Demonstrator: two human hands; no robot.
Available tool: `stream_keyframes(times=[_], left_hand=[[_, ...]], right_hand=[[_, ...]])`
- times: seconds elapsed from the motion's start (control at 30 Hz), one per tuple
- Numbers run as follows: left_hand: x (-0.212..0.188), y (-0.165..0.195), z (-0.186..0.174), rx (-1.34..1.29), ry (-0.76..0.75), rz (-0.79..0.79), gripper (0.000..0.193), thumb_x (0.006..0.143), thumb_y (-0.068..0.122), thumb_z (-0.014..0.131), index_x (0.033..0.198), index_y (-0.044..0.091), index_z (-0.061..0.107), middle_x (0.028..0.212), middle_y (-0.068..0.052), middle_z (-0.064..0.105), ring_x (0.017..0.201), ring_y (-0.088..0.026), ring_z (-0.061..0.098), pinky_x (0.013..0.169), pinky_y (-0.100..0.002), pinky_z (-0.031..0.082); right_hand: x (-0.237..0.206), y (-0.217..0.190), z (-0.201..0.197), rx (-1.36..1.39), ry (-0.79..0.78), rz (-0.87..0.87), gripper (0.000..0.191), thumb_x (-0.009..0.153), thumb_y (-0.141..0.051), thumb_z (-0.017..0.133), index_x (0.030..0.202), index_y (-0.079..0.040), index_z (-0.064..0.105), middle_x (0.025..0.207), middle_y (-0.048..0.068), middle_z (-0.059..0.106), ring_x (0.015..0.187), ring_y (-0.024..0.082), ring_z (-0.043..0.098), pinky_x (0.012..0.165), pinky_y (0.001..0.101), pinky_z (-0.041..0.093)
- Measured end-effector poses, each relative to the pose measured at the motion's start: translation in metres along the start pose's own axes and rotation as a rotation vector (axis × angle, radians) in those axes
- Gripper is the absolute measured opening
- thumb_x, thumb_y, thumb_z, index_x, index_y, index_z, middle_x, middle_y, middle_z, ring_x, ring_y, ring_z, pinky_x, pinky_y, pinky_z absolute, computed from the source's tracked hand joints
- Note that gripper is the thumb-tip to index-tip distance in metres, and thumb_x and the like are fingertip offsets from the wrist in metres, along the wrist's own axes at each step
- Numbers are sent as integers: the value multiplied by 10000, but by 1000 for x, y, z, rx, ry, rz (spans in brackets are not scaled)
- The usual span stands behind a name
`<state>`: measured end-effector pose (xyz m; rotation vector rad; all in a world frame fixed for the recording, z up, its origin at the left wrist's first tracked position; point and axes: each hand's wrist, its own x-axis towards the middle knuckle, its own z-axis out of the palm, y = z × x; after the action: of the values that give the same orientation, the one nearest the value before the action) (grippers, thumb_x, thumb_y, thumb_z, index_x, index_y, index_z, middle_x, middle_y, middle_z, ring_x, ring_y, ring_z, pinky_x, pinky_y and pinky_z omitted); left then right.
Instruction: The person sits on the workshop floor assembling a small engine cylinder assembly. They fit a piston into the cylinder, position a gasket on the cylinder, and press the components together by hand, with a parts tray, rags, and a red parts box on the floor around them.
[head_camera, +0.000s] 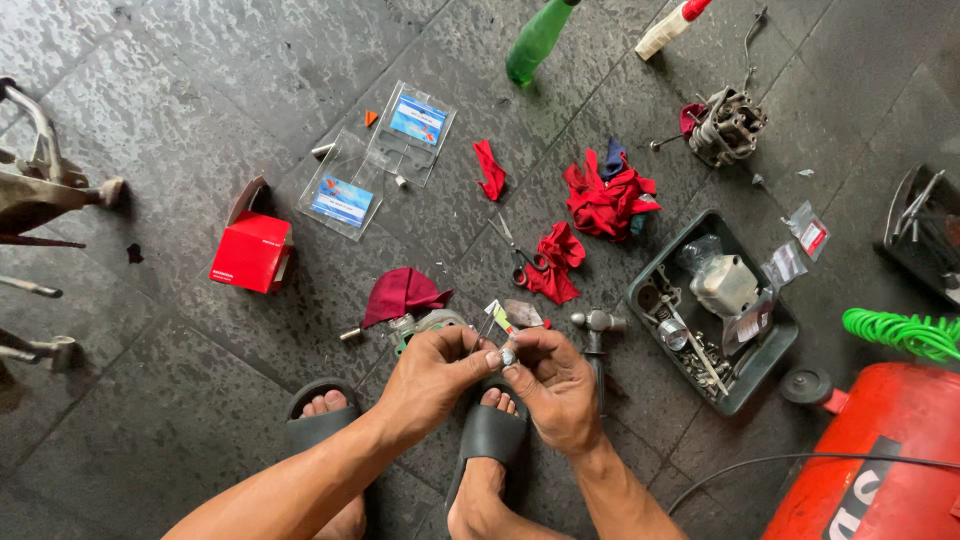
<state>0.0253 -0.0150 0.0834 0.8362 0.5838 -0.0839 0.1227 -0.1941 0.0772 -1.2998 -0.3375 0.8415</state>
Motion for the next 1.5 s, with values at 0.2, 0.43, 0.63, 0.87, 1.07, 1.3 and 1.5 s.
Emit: stream_keyframes(times=[0.2,0.43,0.63,0.87,1.07,1.3,1.5], left_hand=[[1,4,6,-200,-40,-178,204,867,206,735,877,12,672,793,-37,697,674,-122,662,627,-281,542],[8,-8,1,-67,37,-107,218,871,217,782,852,15,701,773,-20,676,677,-72,565,603,-254,442],[8,-13,-1,-143,14,-129,204,883,201,760,854,10,694,792,-31,687,713,-83,595,641,-267,477],[10,-14,0,-254,-21,-189,222,893,221,741,853,15,666,769,-42,661,692,-124,594,636,-281,487],[12,-18,-6,-154,69,-111,200,895,212,744,902,24,677,761,-8,609,681,-100,502,607,-266,392],[15,-10,-23,-596,124,-17,303,947,275,581,932,-16,666,778,-57,604,815,-221,639,833,-387,531],[13,-8,-26,-703,6,2,345,995,309,495,937,1,641,812,-67,577,919,-275,612,924,-441,460]], right_hand=[[0,-3,3,-32,36,-32,407,930,38,708,1295,23,530,1103,89,661,1031,144,642,963,304,531],[5,1,-1,-1,-6,8,397,926,57,703,1296,15,565,1102,88,675,1044,153,647,968,312,527],[7,2,-9,-74,-108,-33,277,933,89,692,1199,19,655,1152,90,647,1088,148,631,990,295,518],[9,0,-17,-186,-187,-115,213,942,121,697,1124,11,691,1153,106,629,1069,155,630,928,274,527],[14,11,-21,-203,-127,-144,247,947,128,687,1147,1,617,1200,123,661,1079,160,646,967,304,537],[53,11,-43,-617,200,-111,607,880,8,737,1387,-35,406,1267,154,662,1007,164,663,902,316,556],[49,10,-32,-94,122,-21,640,951,-81,684,1496,-48,350,1319,167,637,1081,193,638,981,363,521]])
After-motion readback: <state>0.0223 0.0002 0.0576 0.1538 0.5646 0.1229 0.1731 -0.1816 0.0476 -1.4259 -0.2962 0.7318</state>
